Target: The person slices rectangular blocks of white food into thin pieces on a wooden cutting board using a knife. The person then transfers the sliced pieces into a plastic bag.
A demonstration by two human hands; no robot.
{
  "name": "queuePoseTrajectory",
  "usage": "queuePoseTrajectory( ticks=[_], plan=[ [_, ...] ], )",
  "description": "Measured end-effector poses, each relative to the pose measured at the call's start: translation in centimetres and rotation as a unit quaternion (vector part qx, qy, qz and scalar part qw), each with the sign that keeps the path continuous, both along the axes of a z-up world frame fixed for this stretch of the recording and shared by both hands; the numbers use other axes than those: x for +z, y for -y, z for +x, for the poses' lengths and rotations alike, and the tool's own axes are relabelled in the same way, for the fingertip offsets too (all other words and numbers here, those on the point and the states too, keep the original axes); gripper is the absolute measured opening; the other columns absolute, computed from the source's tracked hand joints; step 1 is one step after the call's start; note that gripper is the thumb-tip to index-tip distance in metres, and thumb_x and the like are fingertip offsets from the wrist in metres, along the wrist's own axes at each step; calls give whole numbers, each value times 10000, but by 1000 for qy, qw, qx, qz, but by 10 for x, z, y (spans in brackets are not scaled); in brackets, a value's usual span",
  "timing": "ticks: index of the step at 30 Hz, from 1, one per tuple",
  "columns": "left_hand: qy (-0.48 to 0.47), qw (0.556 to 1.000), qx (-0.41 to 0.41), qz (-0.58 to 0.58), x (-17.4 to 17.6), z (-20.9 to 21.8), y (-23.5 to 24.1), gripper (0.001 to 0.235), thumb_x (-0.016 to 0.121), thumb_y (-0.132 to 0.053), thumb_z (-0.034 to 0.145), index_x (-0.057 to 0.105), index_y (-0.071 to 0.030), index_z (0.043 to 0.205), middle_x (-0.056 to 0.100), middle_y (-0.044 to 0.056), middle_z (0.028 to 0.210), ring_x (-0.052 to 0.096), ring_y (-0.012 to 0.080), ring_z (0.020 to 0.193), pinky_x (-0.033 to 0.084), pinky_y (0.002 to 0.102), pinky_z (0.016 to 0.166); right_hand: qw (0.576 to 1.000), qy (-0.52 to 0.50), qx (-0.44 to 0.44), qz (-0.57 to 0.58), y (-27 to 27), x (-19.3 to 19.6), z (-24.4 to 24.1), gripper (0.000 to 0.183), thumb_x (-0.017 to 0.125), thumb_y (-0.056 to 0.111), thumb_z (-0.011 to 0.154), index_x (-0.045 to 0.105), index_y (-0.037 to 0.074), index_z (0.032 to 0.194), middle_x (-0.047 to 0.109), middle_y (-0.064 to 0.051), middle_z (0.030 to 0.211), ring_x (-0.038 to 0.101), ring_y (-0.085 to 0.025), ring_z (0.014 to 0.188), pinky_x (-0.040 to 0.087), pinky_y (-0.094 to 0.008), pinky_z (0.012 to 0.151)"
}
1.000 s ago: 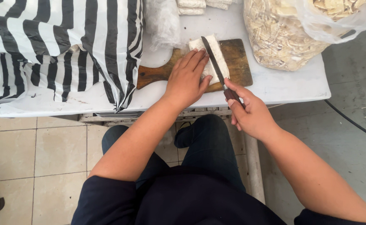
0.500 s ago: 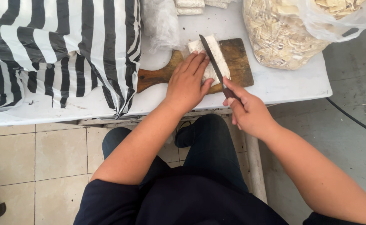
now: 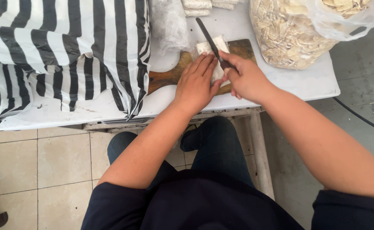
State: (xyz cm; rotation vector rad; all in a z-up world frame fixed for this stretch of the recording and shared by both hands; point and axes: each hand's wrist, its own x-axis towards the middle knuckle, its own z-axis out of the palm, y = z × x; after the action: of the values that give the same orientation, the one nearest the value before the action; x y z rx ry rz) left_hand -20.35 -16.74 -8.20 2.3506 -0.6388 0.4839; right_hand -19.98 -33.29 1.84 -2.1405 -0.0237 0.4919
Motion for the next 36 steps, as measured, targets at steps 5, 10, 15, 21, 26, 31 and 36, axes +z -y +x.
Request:
queuePoseTrajectory(
  ticks=[5, 10, 15, 21, 26, 31, 36],
  plan=[
    [-9, 1000, 6, -4, 0, 0, 0, 608, 692, -362, 935, 557, -30, 1426, 493, 112, 1534, 412, 286, 1462, 336, 485, 1191, 1000, -11, -3, -21, -2, 7, -1, 561, 454, 89, 1016, 404, 173, 1569, 644, -62, 942, 553, -116, 504, 478, -267, 436],
    [-13, 1000, 4, 0, -1, 2, 0, 629, 689, -379, 933, 549, -22, 1432, 487, 114, 1529, 404, 290, 1458, 322, 497, 1183, 998, -42, -34, -43, 13, 18, -42, 560, 465, 116, 1012, 427, 224, 1560, 630, -50, 970, 527, -110, 515, 460, -272, 433],
    [-7, 1000, 1, -4, -3, 1, 0, 619, 688, -364, 941, 549, -29, 1443, 486, 113, 1545, 402, 285, 1474, 333, 483, 1191, 998, -41, -31, -35, 20, 14, -59, 572, 458, 118, 1002, 421, 227, 1562, 630, -48, 991, 536, -105, 518, 475, -270, 441],
    [-1, 1000, 5, 3, -1, 1, 0, 616, 696, -357, 929, 559, -33, 1435, 503, 102, 1534, 414, 276, 1471, 336, 473, 1197, 999, -39, -31, 7, 10, -1, -26, 576, 459, 108, 1018, 394, 202, 1583, 628, -81, 967, 523, -114, 511, 460, -272, 435],
    [0, 1000, 6, 2, 1, 1, 1, 619, 703, -368, 926, 561, -26, 1423, 510, 105, 1518, 415, 278, 1461, 329, 472, 1196, 999, -40, -26, -9, 16, 2, -38, 564, 452, 117, 1018, 400, 203, 1572, 626, -73, 973, 537, -116, 507, 468, -273, 427],
    [-3, 1000, 5, 7, -3, 2, 1, 628, 699, -371, 930, 553, -18, 1428, 506, 111, 1521, 404, 281, 1466, 322, 475, 1198, 999, -40, -28, -25, 30, 6, -75, 571, 453, 111, 1007, 404, 219, 1566, 634, -60, 988, 544, -108, 518, 482, -267, 435],
    [0, 1000, 5, 9, -2, 1, 1, 620, 689, -357, 940, 547, -23, 1442, 489, 107, 1546, 392, 277, 1477, 324, 470, 1195, 999, -23, -36, -3, 19, -4, -66, 570, 440, 115, 1014, 388, 232, 1569, 629, -63, 986, 540, -106, 520, 486, -262, 439]
  ],
)
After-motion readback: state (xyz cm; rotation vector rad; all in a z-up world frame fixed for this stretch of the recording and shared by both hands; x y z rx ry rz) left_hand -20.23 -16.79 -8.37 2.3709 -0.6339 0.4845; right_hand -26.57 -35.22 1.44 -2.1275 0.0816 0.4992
